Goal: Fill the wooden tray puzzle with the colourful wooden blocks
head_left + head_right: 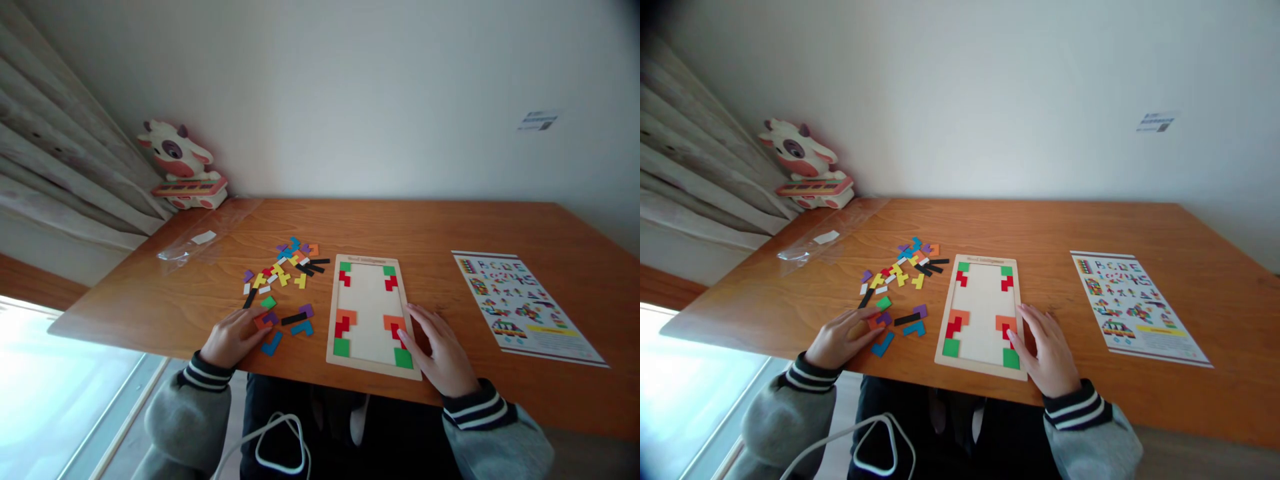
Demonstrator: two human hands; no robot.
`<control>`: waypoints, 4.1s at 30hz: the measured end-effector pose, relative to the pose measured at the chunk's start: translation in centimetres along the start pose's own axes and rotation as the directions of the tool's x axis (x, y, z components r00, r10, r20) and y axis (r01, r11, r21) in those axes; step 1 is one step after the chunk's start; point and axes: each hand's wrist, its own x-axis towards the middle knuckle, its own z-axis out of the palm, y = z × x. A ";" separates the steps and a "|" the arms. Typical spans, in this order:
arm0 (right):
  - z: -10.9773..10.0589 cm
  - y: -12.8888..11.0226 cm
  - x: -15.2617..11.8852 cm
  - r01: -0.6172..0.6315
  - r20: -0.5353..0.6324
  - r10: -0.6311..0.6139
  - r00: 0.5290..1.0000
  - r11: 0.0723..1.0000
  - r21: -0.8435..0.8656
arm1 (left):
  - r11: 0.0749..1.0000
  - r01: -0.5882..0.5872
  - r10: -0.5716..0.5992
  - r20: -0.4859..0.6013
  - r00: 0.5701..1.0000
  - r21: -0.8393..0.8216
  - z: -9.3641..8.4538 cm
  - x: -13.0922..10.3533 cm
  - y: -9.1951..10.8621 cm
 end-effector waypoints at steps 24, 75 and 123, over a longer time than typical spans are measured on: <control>0.0 -0.3 0.1 -0.003 -0.014 0.003 1.000 1.000 -0.003 | 1.000 0.004 0.004 -0.274 0.962 0.029 1.1 3.9 0.5; 0.0 -0.2 0.2 -0.010 0.011 0.010 1.000 1.000 -0.010 | 0.959 -0.246 0.207 0.250 0.946 0.139 8.3 8.9 13.8; -0.1 -0.2 0.1 -0.022 0.014 0.022 1.000 1.000 -0.011 | 0.973 0.110 -0.139 0.135 0.981 0.203 9.0 13.2 1.9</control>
